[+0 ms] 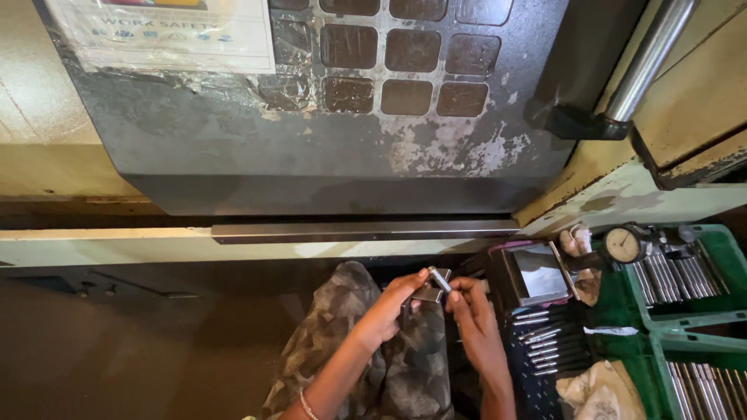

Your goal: The person opens a machine door, retrieves a cylindrical metal rod from a green tool tray, and uses it to rub and clean the grid-patterned surface on the machine's door. They repeat this process by opening the door again, retrieving the rod, and continuing to clean the same surface area.

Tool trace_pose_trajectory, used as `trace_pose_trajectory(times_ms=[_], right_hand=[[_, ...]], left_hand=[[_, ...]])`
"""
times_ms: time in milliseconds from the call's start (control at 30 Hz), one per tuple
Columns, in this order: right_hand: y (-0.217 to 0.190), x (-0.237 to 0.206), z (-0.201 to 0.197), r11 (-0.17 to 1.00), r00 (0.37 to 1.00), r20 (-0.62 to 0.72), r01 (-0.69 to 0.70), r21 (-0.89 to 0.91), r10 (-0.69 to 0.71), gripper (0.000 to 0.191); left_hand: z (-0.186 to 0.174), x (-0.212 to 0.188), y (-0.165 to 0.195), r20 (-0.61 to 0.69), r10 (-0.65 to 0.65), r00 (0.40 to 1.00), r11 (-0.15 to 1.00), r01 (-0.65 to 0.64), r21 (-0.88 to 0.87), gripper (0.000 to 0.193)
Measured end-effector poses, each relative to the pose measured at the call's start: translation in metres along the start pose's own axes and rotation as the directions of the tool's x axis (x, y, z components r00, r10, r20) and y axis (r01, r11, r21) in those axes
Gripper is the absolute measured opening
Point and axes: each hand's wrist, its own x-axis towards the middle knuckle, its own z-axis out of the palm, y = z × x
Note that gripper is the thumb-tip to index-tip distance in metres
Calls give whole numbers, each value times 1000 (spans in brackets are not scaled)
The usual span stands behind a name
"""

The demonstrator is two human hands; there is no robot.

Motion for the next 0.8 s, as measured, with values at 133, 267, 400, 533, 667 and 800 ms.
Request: trace_pose_trajectory(times_ms=[133,267,400,533,667,800], right_hand=[[-2,-6,-3,996,993,84,82,39,-85,28],[3,-8,-13,998,976,205,-68,-2,67,29],[5,-8,-16,996,948,314,-75,53,54,35],[8,-9,-8,952,949,245,-247,181,200,35],[33,-7,-2,987,985,155,-91,135,70,33],[73,-3,-10,957,996,58,-88,277,75,16]], left_hand=[[-6,0,-2,89,-57,994,995,64,-76,32],[-14,6,-5,147,-65,987,996,74,-55,25],[-17,6,1,170,-74,983,997,78,-16,23],[-13,2,14,165,-103,981,993,92,71,27],[-2,4,19,155,-48,987,984,20,177,31],[-4,4,17,174,24,984,981,-56,184,35]])
